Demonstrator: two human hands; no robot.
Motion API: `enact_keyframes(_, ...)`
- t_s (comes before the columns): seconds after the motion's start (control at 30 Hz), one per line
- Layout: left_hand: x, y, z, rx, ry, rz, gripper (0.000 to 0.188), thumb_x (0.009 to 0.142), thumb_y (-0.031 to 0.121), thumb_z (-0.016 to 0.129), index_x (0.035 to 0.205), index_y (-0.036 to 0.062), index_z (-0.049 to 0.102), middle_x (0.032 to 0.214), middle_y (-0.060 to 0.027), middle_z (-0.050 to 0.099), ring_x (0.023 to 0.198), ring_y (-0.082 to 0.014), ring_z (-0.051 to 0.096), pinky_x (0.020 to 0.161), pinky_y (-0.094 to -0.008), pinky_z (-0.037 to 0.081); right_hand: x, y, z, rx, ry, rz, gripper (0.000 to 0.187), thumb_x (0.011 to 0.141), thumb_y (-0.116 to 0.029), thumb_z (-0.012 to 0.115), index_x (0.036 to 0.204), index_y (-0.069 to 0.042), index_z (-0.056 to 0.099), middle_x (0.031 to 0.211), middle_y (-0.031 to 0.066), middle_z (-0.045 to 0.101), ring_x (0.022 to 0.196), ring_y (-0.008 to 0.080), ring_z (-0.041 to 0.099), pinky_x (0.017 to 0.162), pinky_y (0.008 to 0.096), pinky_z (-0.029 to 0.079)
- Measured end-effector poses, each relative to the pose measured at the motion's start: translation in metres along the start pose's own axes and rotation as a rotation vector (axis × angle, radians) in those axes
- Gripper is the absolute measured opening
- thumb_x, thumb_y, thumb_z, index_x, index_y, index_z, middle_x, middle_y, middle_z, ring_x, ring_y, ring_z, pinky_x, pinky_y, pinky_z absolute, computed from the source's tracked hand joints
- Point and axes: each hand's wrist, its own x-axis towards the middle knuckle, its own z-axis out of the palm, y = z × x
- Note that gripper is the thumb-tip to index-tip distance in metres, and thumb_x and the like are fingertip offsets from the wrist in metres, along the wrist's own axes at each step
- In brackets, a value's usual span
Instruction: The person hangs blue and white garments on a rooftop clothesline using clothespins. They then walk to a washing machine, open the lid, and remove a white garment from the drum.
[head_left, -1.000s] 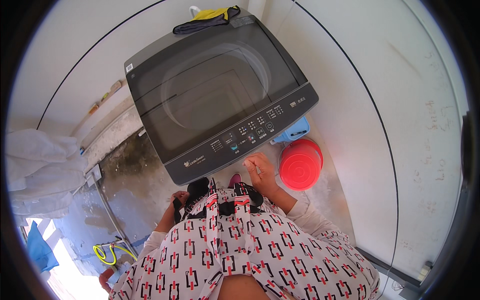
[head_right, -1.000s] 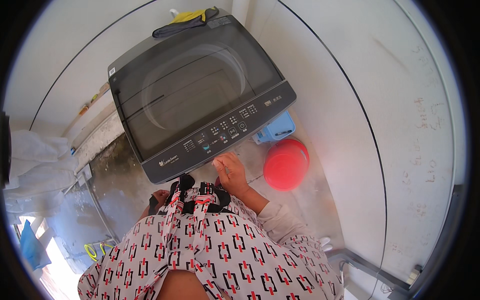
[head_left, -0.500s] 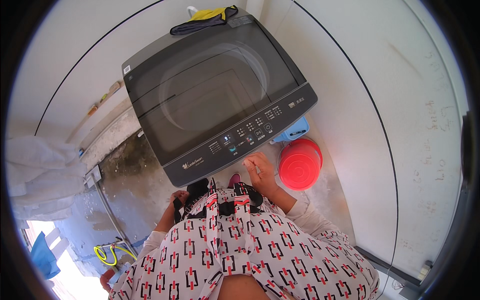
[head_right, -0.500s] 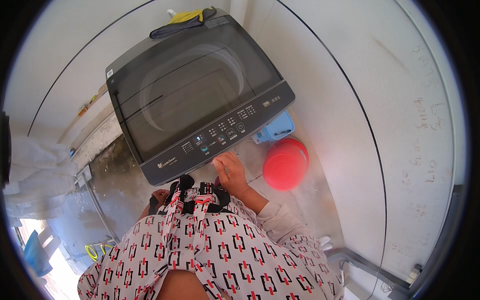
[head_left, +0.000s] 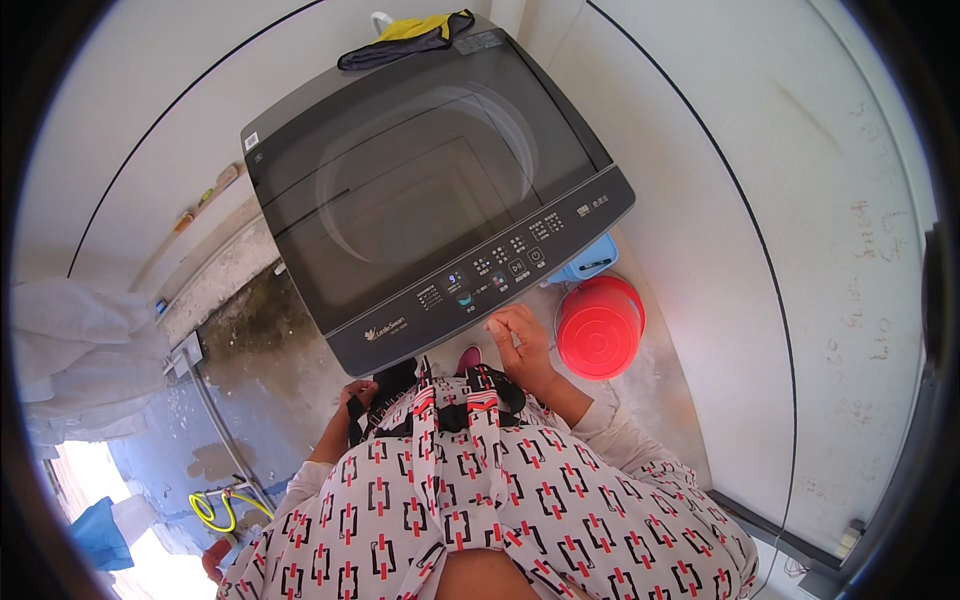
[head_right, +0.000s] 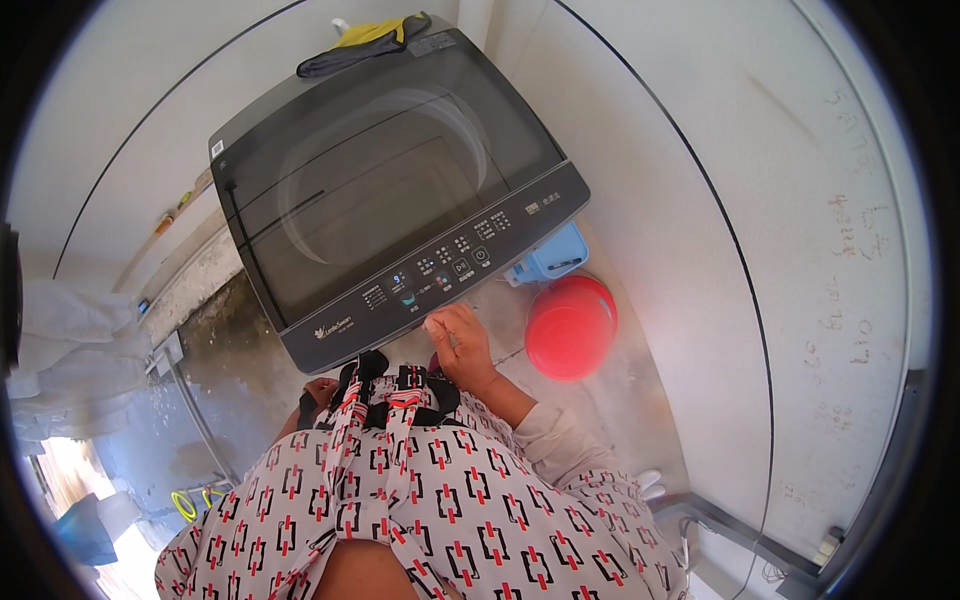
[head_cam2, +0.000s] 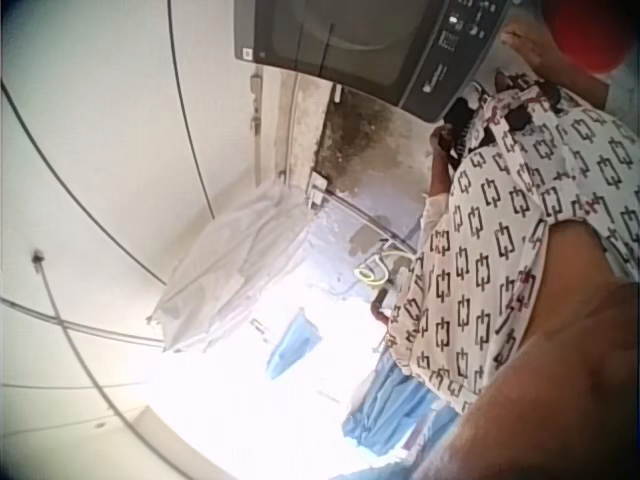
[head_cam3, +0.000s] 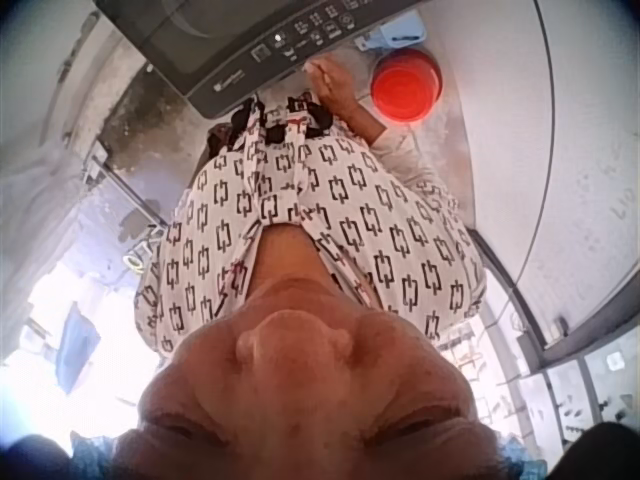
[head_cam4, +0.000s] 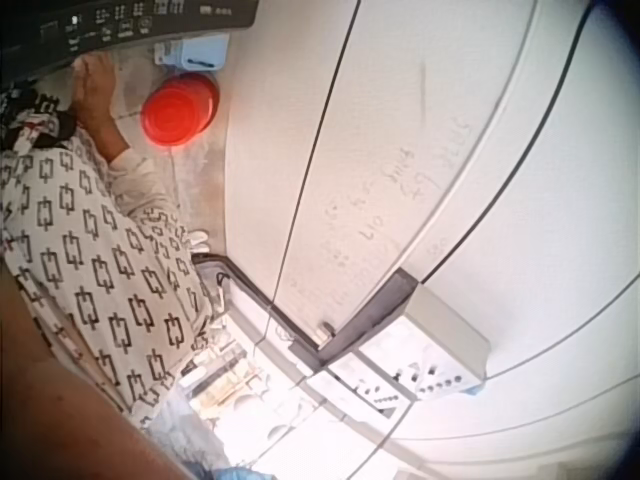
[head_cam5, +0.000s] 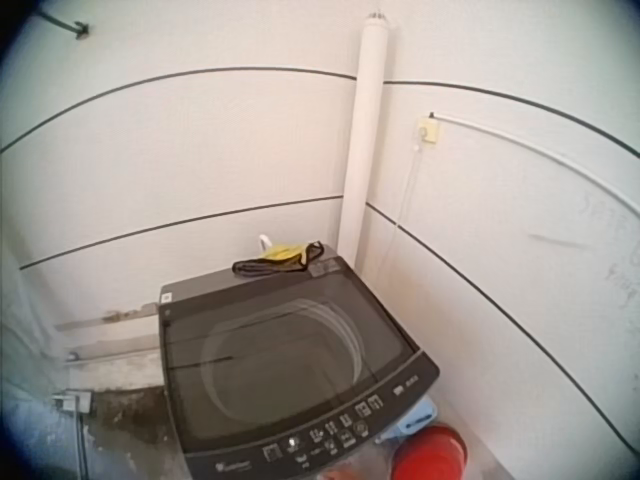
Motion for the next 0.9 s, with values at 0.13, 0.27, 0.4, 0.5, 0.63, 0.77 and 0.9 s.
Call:
enact_keyframes(0.13,-0.002,0.001,0.000,0.005,0.009,-0.005,0.018,0.086,0.021,0.063,0.089,0.0037,0.066,0.063,-0.0004,0.059,0.047,-0.0077,0.049,0.042,-0.0240,0.042,0.002,-0.001,0.000,0.000,-0.005,-0.002,0.006,0.085,-0.006,0.057,0.083,0.000,0.059,0.081,0.0103,0.060,0.078,0.0273,0.055,0.071,0.0339,0.044)
enact_keyframes(0.27,-0.005,0.006,0.000,0.031,0.007,-0.001,0.019,0.086,0.022,0.063,0.089,0.0040,0.066,0.063,-0.0007,0.059,0.048,-0.0080,0.050,0.043,-0.0244,0.043,0.003,-0.002,0.000,-0.002,-0.007,-0.003,0.006,0.085,-0.006,0.057,0.083,0.000,0.059,0.080,0.0102,0.060,0.077,0.0271,0.054,0.070,0.0340,0.044)
enact_keyframes(0.4,-0.002,0.003,-0.002,0.007,-0.001,-0.006,0.019,0.084,0.024,0.064,0.088,0.0055,0.066,0.063,0.0000,0.059,0.047,-0.0079,0.050,0.043,-0.0242,0.043,0.004,-0.002,0.000,-0.002,-0.009,-0.009,0.006,0.085,-0.006,0.057,0.082,0.000,0.059,0.080,0.0101,0.059,0.076,0.0269,0.054,0.070,0.0339,0.043)
enact_keyframes(0.5,0.000,0.000,-0.004,-0.060,-0.028,-0.012,0.020,0.082,0.026,0.065,0.088,0.0069,0.066,0.063,0.0010,0.058,0.046,-0.0078,0.050,0.043,-0.0239,0.042,0.004,-0.001,0.000,0.001,-0.007,-0.013,0.006,0.085,-0.005,0.057,0.082,0.000,0.059,0.080,0.0102,0.059,0.076,0.0269,0.053,0.070,0.0338,0.043)
enact_keyframes(0.63,-0.007,0.009,-0.004,0.000,-0.016,0.014,0.021,0.086,0.026,0.063,0.089,0.0050,0.066,0.064,-0.0008,0.059,0.047,-0.0077,0.051,0.043,-0.0242,0.043,0.004,-0.001,0.000,0.002,-0.011,-0.016,0.006,0.085,-0.005,0.057,0.082,0.000,0.059,0.080,0.0102,0.059,0.076,0.0271,0.053,0.070,0.0338,0.043)
enact_keyframes(0.77,-0.016,0.022,-0.005,0.057,0.008,0.010,0.022,0.087,0.027,0.063,0.090,0.0057,0.066,0.064,-0.0001,0.059,0.047,-0.0076,0.051,0.043,-0.0237,0.043,0.005,-0.002,0.000,-0.002,-0.017,-0.017,0.006,0.085,-0.005,0.057,0.082,0.000,0.059,0.080,0.0103,0.059,0.076,0.0272,0.053,0.069,0.0338,0.043)
enact_keyframes(0.9,-0.018,0.023,-0.007,0.020,0.012,-0.024,0.024,0.082,0.028,0.067,0.091,0.0062,0.068,0.064,0.0010,0.059,0.053,-0.0076,0.052,0.047,-0.0242,0.043,0.005,-0.001,0.000,-0.016,-0.015,-0.031,0.007,0.085,-0.006,0.057,0.082,0.000,0.059,0.080,0.0104,0.059,0.076,0.0272,0.054,0.069,0.0338,0.043)
